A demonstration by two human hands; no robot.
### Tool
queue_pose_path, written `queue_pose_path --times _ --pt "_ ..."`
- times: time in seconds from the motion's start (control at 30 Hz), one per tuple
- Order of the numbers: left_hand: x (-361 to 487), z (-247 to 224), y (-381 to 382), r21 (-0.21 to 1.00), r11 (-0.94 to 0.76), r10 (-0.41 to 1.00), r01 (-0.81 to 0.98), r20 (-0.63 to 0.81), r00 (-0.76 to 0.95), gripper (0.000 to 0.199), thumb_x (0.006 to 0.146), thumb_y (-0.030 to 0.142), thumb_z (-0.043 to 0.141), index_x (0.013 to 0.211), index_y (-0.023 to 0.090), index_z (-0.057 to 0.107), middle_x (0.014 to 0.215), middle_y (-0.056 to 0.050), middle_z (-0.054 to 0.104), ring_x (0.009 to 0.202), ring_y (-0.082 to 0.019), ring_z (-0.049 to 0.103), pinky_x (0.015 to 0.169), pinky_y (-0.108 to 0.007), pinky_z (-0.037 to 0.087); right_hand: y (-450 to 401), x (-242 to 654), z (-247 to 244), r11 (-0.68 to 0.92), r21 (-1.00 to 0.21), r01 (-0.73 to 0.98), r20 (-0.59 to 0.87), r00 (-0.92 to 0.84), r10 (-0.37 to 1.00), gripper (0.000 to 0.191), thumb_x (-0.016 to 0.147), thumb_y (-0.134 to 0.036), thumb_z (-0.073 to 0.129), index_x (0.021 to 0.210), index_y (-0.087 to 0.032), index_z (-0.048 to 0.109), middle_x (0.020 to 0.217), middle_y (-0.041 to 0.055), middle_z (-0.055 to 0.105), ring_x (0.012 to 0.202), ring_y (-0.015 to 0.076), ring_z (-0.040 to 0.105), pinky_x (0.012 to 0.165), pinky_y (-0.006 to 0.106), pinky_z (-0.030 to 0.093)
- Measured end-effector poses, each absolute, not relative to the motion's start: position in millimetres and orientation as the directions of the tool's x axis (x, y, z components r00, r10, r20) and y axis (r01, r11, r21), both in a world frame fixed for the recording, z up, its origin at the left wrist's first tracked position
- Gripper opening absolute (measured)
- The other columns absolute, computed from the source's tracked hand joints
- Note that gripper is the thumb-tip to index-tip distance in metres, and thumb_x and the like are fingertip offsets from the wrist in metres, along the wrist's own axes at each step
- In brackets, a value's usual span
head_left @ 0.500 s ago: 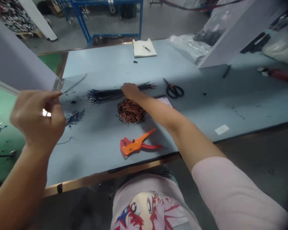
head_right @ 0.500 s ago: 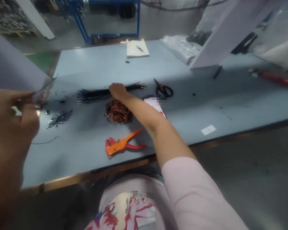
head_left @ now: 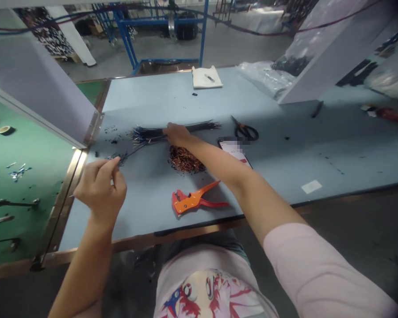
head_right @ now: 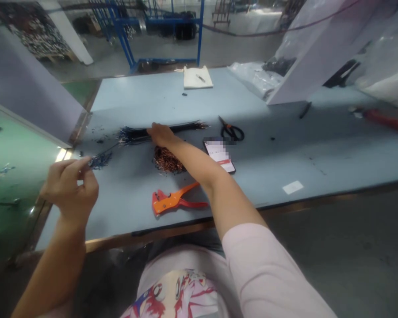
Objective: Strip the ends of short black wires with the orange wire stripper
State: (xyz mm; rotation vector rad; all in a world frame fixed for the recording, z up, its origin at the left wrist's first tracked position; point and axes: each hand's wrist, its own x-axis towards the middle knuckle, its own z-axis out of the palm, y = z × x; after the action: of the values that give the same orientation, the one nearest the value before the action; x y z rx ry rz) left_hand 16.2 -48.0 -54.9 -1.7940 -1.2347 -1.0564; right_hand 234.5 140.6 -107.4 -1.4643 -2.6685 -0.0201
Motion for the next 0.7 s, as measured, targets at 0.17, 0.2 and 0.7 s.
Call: queue_pose_path --times 0.17,0.2,0.7 --pt "14 -87 -46 0.031 -0.221 0.431 0.975 0.900 0.069 0.021 0.085 0.012 0.057 0.095 0.015 0.075 0.085 -0.009 0.071 0.073 -0.018 0.064 0.063 -0.027 0.041 137 213 -111 0.615 -0.019 0.789 0.081 -0.612 0.787 0.026 0.100 -0.021 0.044 0.117 -0.016 0.064 0.119 0.0157 0.062 0.105 0.0269 0.060 0.075 0.033 0.042" --pt "13 -92 -46 0.057 -0.222 0.446 0.973 0.893 0.049 0.022 0.085 0.012 0.057 0.096 0.016 0.076 0.086 -0.008 0.071 0.074 -0.018 0.065 0.063 -0.027 0.041 138 210 -111 0.620 -0.017 0.784 0.079 -0.617 0.783 0.026 0.100 -0.019 0.043 0.115 -0.016 0.064 0.117 0.0152 0.063 0.103 0.0261 0.060 0.074 0.032 0.041" --pt "10 -105 -52 0.202 -0.314 0.534 0.928 0.845 -0.003 0.022 0.086 0.013 0.058 0.100 0.019 0.075 0.088 -0.009 0.072 0.074 -0.017 0.064 0.067 -0.027 0.047 148 175 -107 0.620 -0.003 0.785 0.099 -0.617 0.781 0.030 0.101 -0.015 0.038 0.116 -0.015 0.064 0.119 0.0151 0.062 0.096 0.0232 0.063 0.071 0.030 0.043"
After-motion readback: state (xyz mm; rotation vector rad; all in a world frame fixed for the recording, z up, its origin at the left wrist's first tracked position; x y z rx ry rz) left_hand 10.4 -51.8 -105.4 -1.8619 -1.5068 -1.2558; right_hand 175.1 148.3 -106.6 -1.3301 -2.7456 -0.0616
